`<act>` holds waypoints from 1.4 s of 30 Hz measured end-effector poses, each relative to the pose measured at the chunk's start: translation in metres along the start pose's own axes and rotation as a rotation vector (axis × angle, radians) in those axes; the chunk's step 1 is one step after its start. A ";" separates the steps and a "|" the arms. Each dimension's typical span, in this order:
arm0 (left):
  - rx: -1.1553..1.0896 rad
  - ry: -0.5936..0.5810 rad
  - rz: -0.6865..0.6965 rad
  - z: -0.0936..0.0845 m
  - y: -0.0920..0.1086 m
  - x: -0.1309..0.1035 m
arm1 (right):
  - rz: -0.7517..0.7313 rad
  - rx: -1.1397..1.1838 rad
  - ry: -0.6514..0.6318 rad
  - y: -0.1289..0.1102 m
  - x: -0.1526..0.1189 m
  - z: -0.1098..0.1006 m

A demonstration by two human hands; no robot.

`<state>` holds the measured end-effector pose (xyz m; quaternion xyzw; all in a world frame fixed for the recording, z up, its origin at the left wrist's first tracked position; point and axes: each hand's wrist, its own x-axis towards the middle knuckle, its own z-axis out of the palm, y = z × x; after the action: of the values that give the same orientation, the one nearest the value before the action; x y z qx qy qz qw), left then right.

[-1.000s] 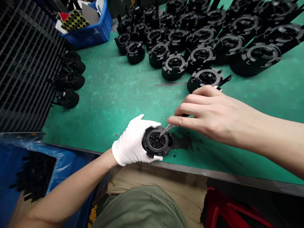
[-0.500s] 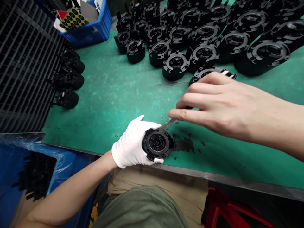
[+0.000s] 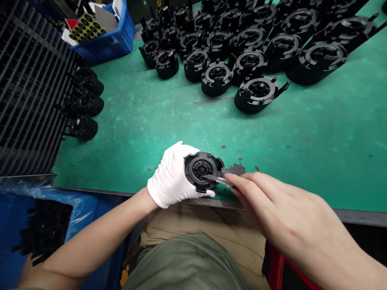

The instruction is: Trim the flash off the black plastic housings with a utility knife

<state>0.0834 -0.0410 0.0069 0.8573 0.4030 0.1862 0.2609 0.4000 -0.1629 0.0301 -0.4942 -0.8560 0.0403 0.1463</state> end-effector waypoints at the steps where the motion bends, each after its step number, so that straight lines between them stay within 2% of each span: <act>1: 0.007 0.009 0.003 0.001 -0.001 -0.001 | -0.012 -0.013 -0.007 0.002 0.004 -0.002; 8: -0.001 0.030 0.025 0.006 -0.003 -0.001 | -0.240 -0.071 0.006 0.014 0.045 -0.024; 13: -0.025 -0.007 0.005 0.001 0.000 0.002 | -0.276 -0.086 0.017 0.011 0.056 -0.026; 18: -0.052 -0.031 -0.019 -0.003 0.005 0.004 | -0.241 -0.040 0.026 0.009 0.056 -0.025; 24: -0.052 -0.049 -0.018 -0.004 0.005 0.004 | -0.266 -0.057 0.019 0.009 0.057 -0.024; 29: -0.038 -0.022 -0.003 0.000 0.002 0.005 | -0.288 -0.112 0.007 0.006 0.055 -0.028; 32: -0.042 -0.008 0.002 -0.001 0.003 0.005 | -0.284 -0.161 0.011 -0.004 0.048 -0.027; 38: -0.039 -0.055 -0.021 -0.007 0.008 0.008 | -0.108 -0.138 -0.025 -0.013 0.022 -0.013; 42: -0.013 -0.071 -0.025 -0.010 0.012 0.009 | -0.145 -0.112 -0.021 -0.009 0.020 -0.011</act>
<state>0.0904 -0.0371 0.0229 0.8564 0.4030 0.1551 0.2830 0.3864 -0.1505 0.0465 -0.4377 -0.8920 -0.0129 0.1119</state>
